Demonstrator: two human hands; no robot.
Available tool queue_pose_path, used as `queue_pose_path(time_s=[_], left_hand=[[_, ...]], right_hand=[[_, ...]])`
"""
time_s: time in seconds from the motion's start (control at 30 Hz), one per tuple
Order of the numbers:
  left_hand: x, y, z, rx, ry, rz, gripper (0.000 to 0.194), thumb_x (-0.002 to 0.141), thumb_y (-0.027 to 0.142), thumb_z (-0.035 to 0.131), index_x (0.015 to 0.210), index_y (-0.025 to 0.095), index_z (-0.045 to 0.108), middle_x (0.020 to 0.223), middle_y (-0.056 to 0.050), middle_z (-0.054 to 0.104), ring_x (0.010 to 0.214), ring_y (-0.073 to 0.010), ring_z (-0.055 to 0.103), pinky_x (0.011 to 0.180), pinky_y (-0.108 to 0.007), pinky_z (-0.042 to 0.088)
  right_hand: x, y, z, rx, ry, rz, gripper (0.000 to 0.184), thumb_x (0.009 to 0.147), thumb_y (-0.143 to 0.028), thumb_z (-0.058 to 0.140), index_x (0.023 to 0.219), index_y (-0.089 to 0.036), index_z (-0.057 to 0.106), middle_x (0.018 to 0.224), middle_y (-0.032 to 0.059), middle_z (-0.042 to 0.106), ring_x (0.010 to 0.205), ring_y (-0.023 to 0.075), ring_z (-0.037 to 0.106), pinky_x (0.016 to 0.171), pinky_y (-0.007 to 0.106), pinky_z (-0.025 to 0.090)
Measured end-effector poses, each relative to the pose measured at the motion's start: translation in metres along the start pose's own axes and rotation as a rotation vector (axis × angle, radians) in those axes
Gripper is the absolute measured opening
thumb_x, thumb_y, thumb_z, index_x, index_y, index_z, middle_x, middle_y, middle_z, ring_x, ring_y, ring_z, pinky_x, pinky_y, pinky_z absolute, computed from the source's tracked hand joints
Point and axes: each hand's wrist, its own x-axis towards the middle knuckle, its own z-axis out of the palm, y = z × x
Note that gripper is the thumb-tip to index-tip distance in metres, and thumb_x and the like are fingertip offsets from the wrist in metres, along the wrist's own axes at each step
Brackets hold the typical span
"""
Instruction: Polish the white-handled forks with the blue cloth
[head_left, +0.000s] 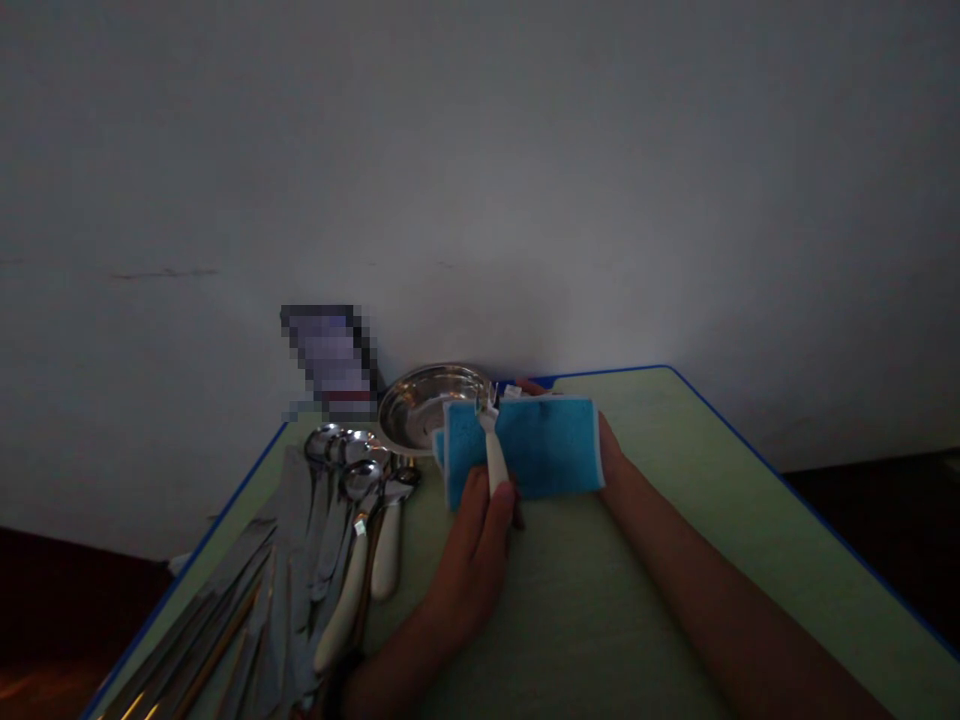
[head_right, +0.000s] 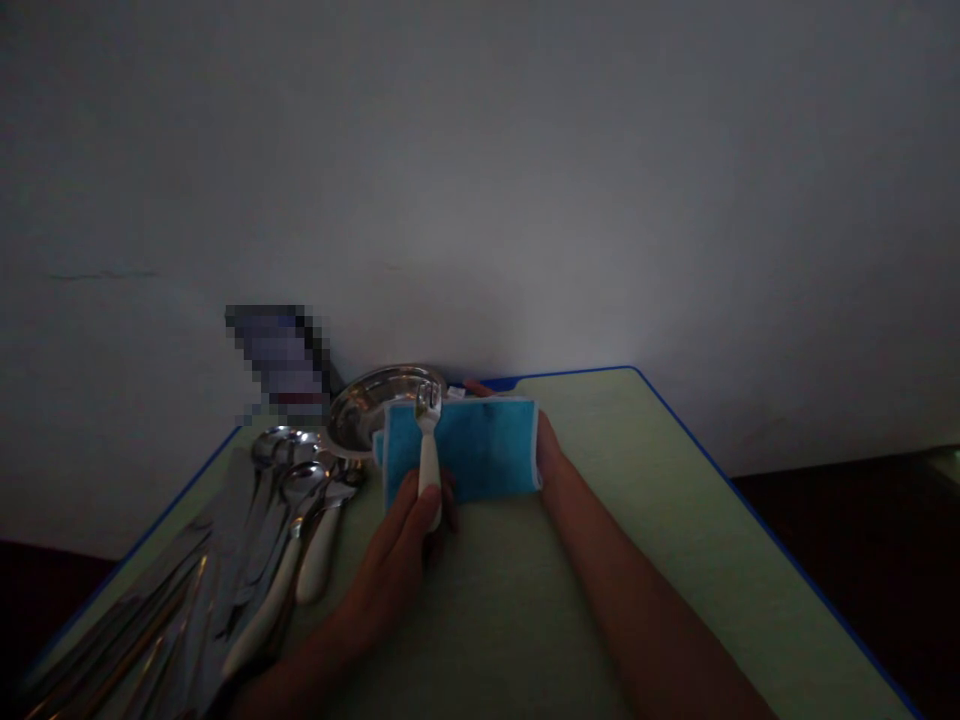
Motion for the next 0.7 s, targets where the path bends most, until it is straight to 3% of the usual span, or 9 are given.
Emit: queue_pose_path(time_s=[0.1, 0.2, 0.43, 0.7], left_hand=[[0.001, -0.001, 0.000, -0.009, -0.009, 0.003, 0.029, 0.092, 0.045, 0.028, 0.093, 0.021, 0.045, 0.082, 0.000, 0.050, 0.055, -0.0110, 0.044, 0.051, -0.024, 0.039], [0.001, -0.001, 0.000, -0.033, -0.021, 0.000, 0.030, 0.092, 0.045, 0.029, 0.102, 0.022, 0.044, 0.082, 0.001, 0.050, 0.054, -0.0107, 0.045, 0.051, -0.025, 0.040], [0.000, 0.002, 0.001, -0.005, -0.045, 0.017, 0.032, 0.091, 0.043, 0.031, 0.108, 0.021, 0.045, 0.080, 0.000, 0.052, 0.058, -0.0125, 0.047, 0.052, -0.025, 0.041], [0.000, 0.006, -0.002, 0.137, -0.124, 0.056, 0.030, 0.091, 0.038, 0.032, 0.089, 0.019, 0.054, 0.078, -0.003, 0.053, 0.071, -0.0171, 0.051, 0.060, -0.027, 0.041]], right_hand=[[-0.004, -0.003, -0.002, 0.034, -0.034, -0.138, 0.044, 0.078, -0.042, 0.044, 0.119, -0.029, 0.050, 0.103, 0.0011, 0.066, 0.099, 0.0201, 0.059, 0.090, 0.039, 0.041], [-0.007, -0.003, -0.001, 0.041, -0.080, -0.179, 0.052, 0.081, -0.049, 0.038, 0.130, -0.032, 0.038, 0.109, 0.0010, 0.063, 0.100, 0.0192, 0.058, 0.091, 0.039, 0.040], [-0.012, -0.005, 0.005, 0.010, -0.141, 0.003, 0.070, 0.078, -0.068, 0.024, 0.133, -0.025, 0.035, 0.096, 0.0061, 0.068, 0.089, 0.0244, 0.061, 0.085, 0.043, 0.041], [-0.015, -0.004, 0.010, 0.007, -0.158, 0.013, 0.057, 0.083, -0.053, 0.031, 0.130, -0.023, 0.038, 0.107, 0.0068, 0.065, 0.096, 0.0235, 0.060, 0.089, 0.043, 0.039]])
